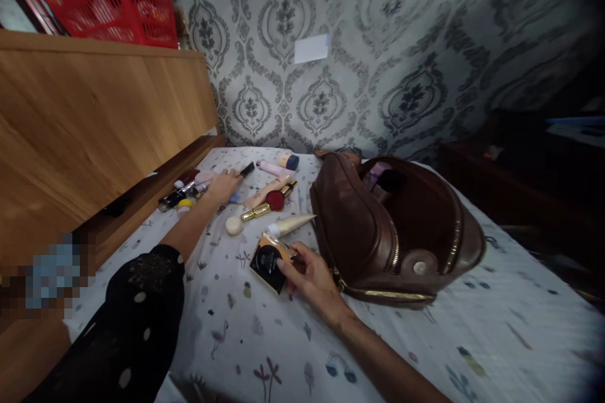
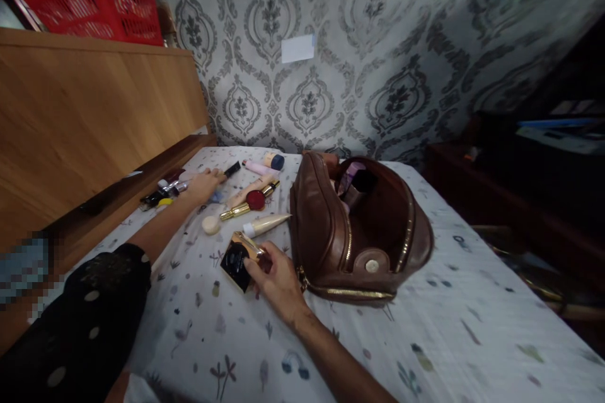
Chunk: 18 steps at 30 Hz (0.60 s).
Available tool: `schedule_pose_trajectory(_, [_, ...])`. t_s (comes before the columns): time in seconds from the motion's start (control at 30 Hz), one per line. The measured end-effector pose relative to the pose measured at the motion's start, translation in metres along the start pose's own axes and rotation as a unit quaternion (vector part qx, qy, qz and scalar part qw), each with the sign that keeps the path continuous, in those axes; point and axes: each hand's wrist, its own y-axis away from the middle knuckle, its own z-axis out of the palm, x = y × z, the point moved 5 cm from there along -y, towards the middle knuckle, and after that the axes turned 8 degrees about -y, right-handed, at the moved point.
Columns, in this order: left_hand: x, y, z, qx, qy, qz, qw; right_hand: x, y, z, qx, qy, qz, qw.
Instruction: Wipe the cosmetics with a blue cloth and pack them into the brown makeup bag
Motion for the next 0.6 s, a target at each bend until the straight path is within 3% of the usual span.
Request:
schedule_pose_trajectory(0.13, [-0.012,-0.008,-0.015,0.006,0.021,-0.043,0.999,0.003,-0.002,0.0,-0.002,-0.005,0.001,1.0])
schedule_pose_trajectory(0.23, [-0.009,0.004,-0.028,0.016,0.046,-0.063,0.997,0.004,-0.002,-0.001,-0.003,-0.005,-0.004,1.0])
schedule_pose_trajectory(0.4, [0.007,0.07,-0.04,-0.009,0.1,-0.034,0.994,0.0,0.0,0.0,-0.005,-0.001,-0.006,1.0])
schedule_pose_trajectory(0.5, [0.02,0.111,-0.029,-0.068,0.137,-0.011,0.988,-0.002,0.0,0.001,-0.001,-0.006,-0.003,1.0])
schedule_pose_trajectory(0.6, [0.03,0.125,-0.015,-0.075,0.199,-0.02,0.977,-0.004,-0.001,0.002,0.002,-0.005,-0.003,1.0])
